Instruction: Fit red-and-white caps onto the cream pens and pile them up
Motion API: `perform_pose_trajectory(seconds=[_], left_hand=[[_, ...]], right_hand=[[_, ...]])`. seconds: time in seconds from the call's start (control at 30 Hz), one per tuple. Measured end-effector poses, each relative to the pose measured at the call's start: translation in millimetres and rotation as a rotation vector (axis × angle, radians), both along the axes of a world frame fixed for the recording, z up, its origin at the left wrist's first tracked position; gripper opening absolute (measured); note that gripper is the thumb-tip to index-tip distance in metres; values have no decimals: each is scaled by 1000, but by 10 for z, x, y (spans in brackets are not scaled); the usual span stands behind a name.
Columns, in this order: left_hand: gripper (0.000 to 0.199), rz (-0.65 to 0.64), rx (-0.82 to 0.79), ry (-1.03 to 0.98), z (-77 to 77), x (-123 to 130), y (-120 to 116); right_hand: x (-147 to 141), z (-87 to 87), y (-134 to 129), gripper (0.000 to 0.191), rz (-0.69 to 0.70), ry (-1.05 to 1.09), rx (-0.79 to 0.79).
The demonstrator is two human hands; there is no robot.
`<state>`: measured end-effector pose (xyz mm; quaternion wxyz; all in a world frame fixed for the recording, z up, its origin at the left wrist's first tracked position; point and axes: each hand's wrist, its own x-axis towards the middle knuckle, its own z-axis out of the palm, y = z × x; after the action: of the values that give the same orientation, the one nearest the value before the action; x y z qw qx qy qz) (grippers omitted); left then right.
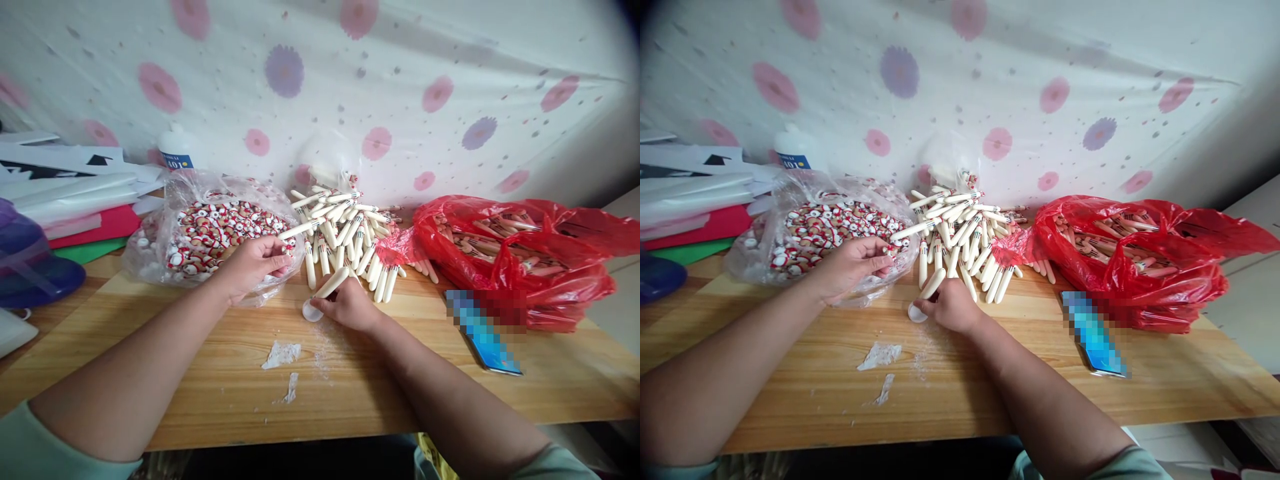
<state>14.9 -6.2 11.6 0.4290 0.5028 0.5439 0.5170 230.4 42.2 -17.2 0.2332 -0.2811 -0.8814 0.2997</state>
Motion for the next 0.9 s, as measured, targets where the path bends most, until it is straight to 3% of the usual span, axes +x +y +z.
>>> perform_pose_trajectory(seconds=[0.4,0.57,0.77,0.9], left_hand=[[23,42,29,99,32,9,-21],[21,-23,-48,21,35,59,-36],[20,-98,6,-25,7,97,-47],[23,-149,-12,-222,-24,193,-84]], right_hand=[[18,23,-7,13,-42,-71,-64],[25,0,3,12,-21,1,-179],[19,120,14,23,-114,614,-623],[28,236,-38,27,-121,916,-747]])
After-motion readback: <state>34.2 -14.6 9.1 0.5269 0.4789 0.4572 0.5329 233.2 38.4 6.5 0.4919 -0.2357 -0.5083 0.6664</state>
